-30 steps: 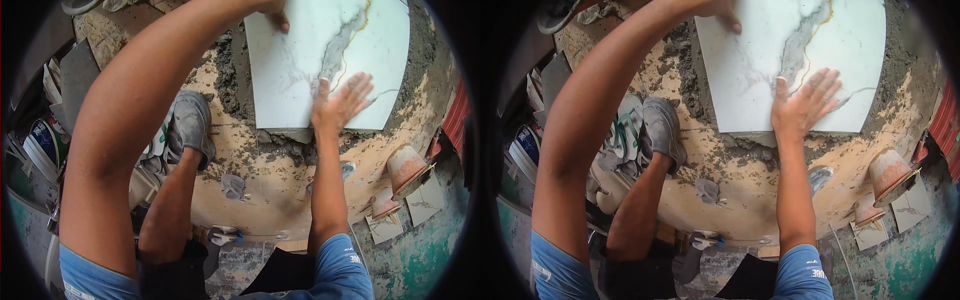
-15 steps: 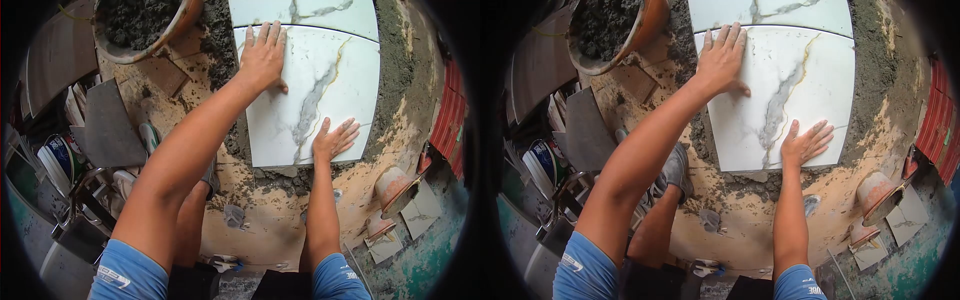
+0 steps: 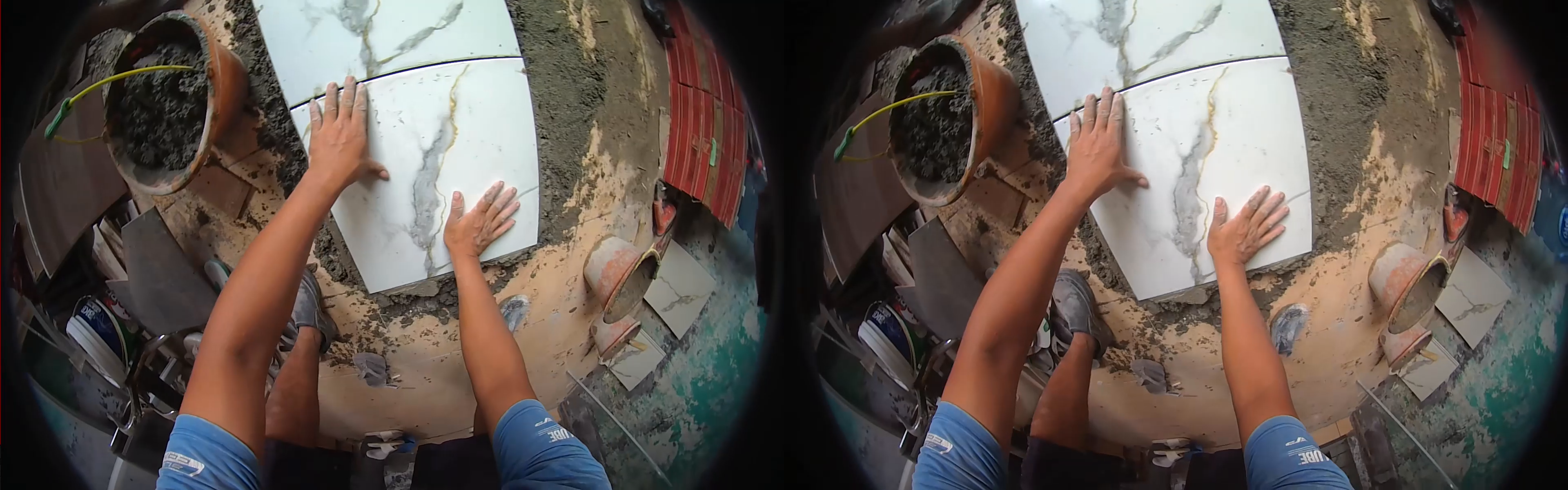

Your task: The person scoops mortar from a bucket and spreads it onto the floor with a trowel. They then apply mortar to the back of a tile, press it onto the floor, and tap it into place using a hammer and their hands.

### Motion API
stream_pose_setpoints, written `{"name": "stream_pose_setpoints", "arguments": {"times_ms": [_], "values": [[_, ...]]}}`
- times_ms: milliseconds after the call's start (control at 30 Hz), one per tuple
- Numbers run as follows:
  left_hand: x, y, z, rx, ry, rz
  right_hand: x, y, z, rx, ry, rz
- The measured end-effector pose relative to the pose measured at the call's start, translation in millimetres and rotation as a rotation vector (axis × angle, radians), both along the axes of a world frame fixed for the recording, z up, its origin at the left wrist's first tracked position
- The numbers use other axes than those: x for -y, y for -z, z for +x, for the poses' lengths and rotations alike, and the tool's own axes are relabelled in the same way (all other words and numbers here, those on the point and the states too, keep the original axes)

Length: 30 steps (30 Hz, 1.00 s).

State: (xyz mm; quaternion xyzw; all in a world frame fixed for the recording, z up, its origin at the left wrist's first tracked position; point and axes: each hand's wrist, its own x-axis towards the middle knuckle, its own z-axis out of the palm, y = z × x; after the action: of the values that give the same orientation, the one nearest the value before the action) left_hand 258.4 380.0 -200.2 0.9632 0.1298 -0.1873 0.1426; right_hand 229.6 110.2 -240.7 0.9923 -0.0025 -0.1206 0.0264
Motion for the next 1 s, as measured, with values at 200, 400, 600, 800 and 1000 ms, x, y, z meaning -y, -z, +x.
{"name": "stream_pose_setpoints", "arguments": {"times_ms": [200,400,600,800,1000], "values": [[2.3,-1.7,8.4,-0.026,0.06,0.006,-12.8,-11.7,20.7,-0.029,0.039,0.029],[24.5,22.5,53.8,0.276,0.315,-0.09,-66.4,-98.0,121.6,0.383,-0.221,0.411],[23.9,35.2,69.1,0.319,0.388,0.039,-46.7,9.9,147.8,0.242,-0.217,0.19],[30.0,34.6,68.9,0.318,0.383,0.079,-23.1,-24.9,139.5,0.379,-0.218,0.356],[52.4,43.1,109.8,0.345,0.47,0.102,19.6,1.6,102.6,0.293,-0.121,0.238]]}}
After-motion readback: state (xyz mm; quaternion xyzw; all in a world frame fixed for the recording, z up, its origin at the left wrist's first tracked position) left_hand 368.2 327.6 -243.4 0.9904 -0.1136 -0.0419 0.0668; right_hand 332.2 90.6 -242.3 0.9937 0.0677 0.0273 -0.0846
